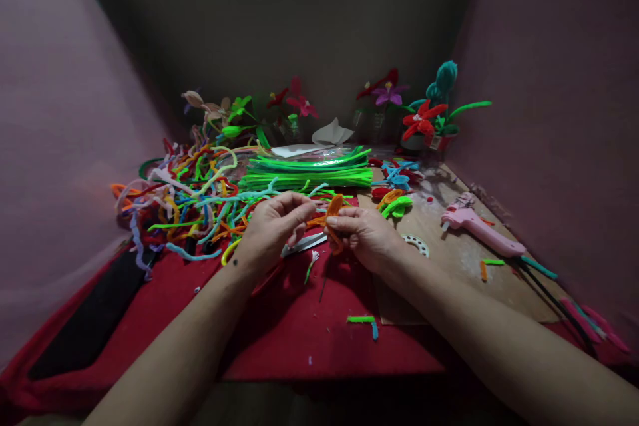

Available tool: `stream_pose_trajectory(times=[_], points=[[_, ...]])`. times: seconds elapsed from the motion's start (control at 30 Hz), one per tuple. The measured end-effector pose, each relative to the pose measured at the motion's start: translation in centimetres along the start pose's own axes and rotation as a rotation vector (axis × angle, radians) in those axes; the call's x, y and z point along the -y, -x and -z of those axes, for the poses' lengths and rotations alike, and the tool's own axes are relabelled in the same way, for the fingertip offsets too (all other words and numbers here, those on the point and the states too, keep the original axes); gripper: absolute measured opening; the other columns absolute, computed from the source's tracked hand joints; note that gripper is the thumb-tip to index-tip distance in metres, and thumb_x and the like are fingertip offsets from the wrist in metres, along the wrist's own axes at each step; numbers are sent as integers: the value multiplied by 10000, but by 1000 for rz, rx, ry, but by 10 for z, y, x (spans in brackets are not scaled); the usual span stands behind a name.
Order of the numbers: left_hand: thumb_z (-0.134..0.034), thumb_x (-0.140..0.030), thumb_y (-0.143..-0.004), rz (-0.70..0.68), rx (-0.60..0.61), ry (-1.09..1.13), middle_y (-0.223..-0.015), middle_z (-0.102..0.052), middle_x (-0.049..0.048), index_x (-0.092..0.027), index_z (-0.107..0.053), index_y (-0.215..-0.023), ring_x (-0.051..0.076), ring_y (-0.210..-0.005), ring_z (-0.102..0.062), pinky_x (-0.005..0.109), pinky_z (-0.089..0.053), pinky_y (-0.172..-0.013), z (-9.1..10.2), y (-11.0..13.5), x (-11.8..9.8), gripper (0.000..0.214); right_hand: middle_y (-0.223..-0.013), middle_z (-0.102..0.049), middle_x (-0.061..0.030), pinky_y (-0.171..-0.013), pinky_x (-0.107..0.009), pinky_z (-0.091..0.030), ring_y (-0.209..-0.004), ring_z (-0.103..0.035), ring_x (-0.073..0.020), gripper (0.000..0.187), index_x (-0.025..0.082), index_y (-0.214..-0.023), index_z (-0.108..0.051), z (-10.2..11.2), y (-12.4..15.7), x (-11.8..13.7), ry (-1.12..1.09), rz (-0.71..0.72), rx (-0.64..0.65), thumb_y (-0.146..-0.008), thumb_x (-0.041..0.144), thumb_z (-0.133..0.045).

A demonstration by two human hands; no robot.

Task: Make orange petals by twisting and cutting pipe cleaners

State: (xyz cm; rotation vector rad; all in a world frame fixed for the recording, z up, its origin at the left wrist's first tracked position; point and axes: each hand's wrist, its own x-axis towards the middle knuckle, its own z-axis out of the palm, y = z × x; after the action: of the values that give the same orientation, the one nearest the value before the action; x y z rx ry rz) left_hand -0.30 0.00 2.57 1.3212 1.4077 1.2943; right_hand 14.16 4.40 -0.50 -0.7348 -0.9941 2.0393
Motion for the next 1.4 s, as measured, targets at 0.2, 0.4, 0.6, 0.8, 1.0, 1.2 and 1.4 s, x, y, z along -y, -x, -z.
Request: stream_pose_trajectory(times=[0.2,0.4,0.6,0.8,1.0,1.2,1.4], points=[[-662,-279,-683,-16,131,-106,-632,-561,-14,-140,-618,-719,81,-539,-480,197,-365,-505,-3,0,6,150,-536,-586,-6,-513,-227,-367,-481,-504,-84,190,86,-635,-630,3,-3,2,-54,9,-23,-506,189,-725],[-647,-260,-709,-41,129,-21,-612,-536,-34,-145,-572,-696,67,-523,-467,181,-378,-499,-7,0,9,138,-484,-546,14,-445,-220,-330,-435,-470,-83,213,111,-556,-580,1,0,-1,1,-22,26,-458,204,-744],[-640,-298,-729,140,242,161,-554,-521,-46,-163,-510,-727,76,-425,-487,186,-402,-405,-6,-1,14,187,-529,-612,-30,-485,-244,-414,-478,-562,-131,201,101,-596,-597,0,1,-3,1,-70,145,-505,214,-736],[-650,-241,-731,190,332,455,-663,-567,-7,-151,-548,-813,74,-505,-535,181,-451,-458,-5,-6,17,159,-601,-649,-46,-537,-252,-478,-538,-604,-138,105,100,-710,-625,2,1,2,-102,-67,169,-629,155,-663],[-700,-182,-672,280,357,511,-582,-547,-9,-127,-558,-743,67,-473,-519,165,-440,-433,-1,-8,21,168,-580,-635,-45,-521,-228,-488,-518,-598,-124,32,96,-689,-621,2,1,2,-139,-49,128,-657,99,-625],[-674,-188,-701,298,381,508,-546,-545,-22,-131,-548,-737,62,-439,-517,191,-462,-472,-2,-7,18,143,-581,-645,-66,-485,-247,-487,-510,-609,-148,65,82,-698,-608,-1,3,6,-97,-69,134,-639,104,-624],[-648,-160,-717,242,363,506,-608,-578,6,-125,-548,-748,92,-507,-564,234,-501,-522,0,-7,20,111,-593,-636,-48,-476,-252,-481,-504,-595,-138,104,84,-696,-603,-2,4,7,-87,-35,133,-608,119,-645]])
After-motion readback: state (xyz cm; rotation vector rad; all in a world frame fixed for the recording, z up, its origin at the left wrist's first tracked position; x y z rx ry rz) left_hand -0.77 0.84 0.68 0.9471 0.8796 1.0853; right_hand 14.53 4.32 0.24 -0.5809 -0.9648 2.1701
